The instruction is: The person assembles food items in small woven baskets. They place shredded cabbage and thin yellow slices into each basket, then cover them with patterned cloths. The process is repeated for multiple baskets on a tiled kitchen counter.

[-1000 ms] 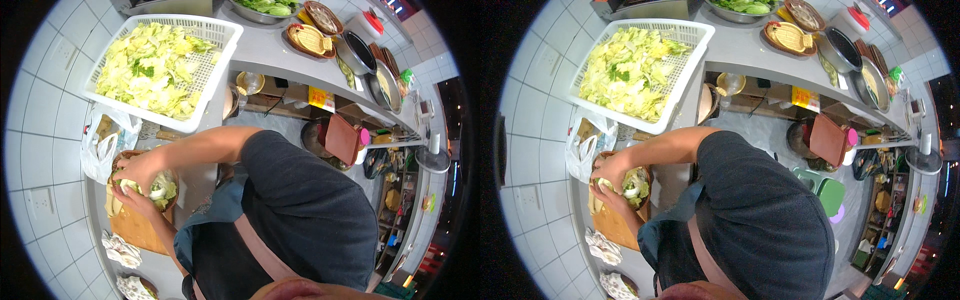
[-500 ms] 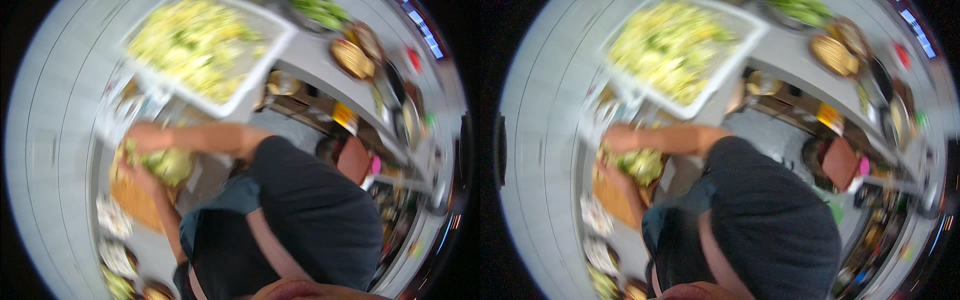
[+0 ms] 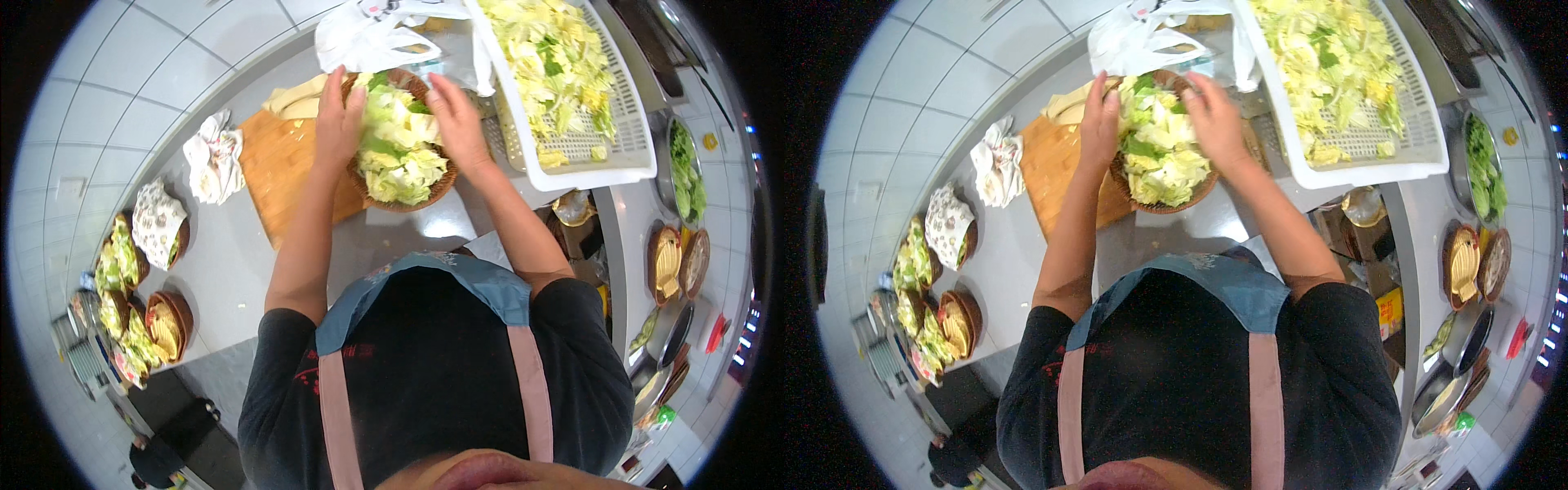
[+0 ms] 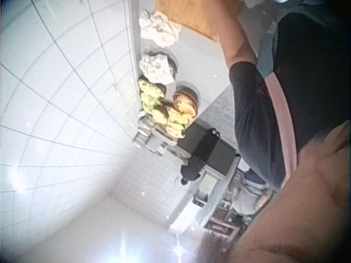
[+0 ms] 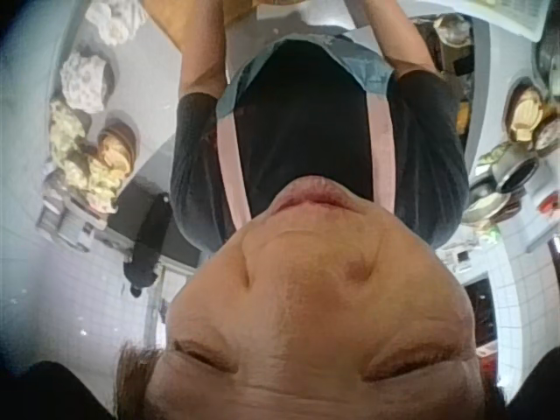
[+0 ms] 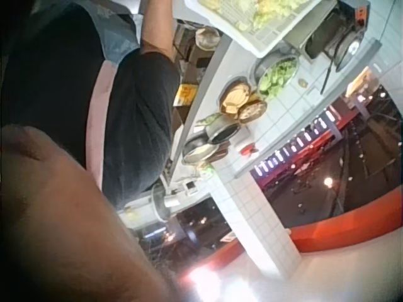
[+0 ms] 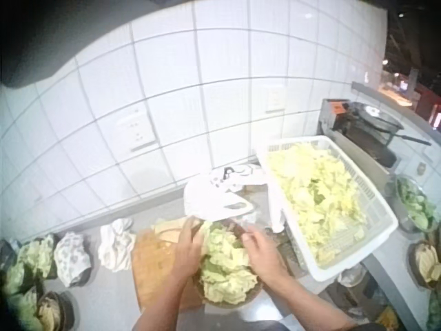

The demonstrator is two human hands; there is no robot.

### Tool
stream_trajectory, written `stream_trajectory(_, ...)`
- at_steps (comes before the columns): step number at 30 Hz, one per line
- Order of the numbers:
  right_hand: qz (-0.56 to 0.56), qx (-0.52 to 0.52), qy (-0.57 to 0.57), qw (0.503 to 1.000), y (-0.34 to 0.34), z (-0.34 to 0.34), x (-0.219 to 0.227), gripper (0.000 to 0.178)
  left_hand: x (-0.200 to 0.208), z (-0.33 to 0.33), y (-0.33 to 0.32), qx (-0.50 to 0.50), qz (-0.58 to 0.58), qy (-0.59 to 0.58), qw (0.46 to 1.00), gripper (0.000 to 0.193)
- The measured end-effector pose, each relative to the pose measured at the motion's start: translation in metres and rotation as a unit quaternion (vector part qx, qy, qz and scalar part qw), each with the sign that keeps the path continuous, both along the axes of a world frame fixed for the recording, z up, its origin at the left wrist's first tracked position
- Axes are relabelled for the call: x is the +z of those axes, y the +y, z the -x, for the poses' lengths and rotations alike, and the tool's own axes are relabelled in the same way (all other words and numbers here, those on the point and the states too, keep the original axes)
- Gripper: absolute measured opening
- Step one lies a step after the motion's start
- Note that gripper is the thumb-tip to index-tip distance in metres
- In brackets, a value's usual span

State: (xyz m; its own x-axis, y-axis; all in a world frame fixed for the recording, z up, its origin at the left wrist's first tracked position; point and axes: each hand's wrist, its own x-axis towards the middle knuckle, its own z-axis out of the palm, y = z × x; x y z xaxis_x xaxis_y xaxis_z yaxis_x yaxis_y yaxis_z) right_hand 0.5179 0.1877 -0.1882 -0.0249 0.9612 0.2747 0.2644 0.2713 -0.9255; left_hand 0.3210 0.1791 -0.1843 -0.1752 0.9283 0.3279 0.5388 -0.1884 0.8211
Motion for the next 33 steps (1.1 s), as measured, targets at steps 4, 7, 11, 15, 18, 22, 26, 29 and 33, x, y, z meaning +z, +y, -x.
stream_trajectory(4, -0.101, 0.038, 0.017, 0.994, 0.004, 0.02, -0.03, 0.04, -0.029, 0.004, 0.015, -0.134, 0.003, 0.12, 0.984, 0.044)
stream_trajectory(7, -0.096, 0.053, -0.071, 0.991, -0.006, 0.03, 0.012, 0.023, -0.022, -0.002, 0.01, -0.151, 0.1, 0.061, 0.982, 0.049)
stream_trajectory(11, -0.011, 0.059, -0.03, 0.998, -0.009, 0.054, -0.004, 0.04, -0.025, 0.002, 0.01, -0.212, 0.056, -0.021, 0.975, 0.053)
stream_trajectory(15, -0.094, 0.057, -0.028, 0.994, -0.008, 0.031, 0.024, 0.049, -0.024, -0.004, 0.008, -0.213, 0.036, -0.003, 0.976, 0.054)
stream_trajectory(18, -0.146, 0.057, -0.053, 0.986, 0.008, -0.011, 0.063, 0.053, -0.01, -0.005, -0.001, -0.184, 0.031, 0.058, 0.981, 0.052)
stream_trajectory(22, -0.069, -0.101, -0.131, 0.984, 0.051, -0.133, 0.074, 0.045, -0.017, 0.003, -0.005, -0.157, 0.019, 0.097, 0.983, 0.044)
stream_trajectory(26, 0.218, -0.16, -0.436, 0.858, 0.092, -0.3, 0.03, 0.065, -0.011, 0.012, 0.002, -0.175, -0.023, 0.055, 0.983, 0.047)
stream_trajectory(29, 0.385, -0.121, -0.417, 0.815, 0.095, -0.417, -0.07, 0.088, -0.004, 0.005, 0.004, -0.16, -0.038, 0.004, 0.986, 0.049)
stream_trajectory(33, 0.375, 0.009, -0.371, 0.85, 0.08, -0.3, -0.011, 0.084, 0.021, 0.011, -0.029, -0.084, 0.05, -0.126, 0.987, 0.051)
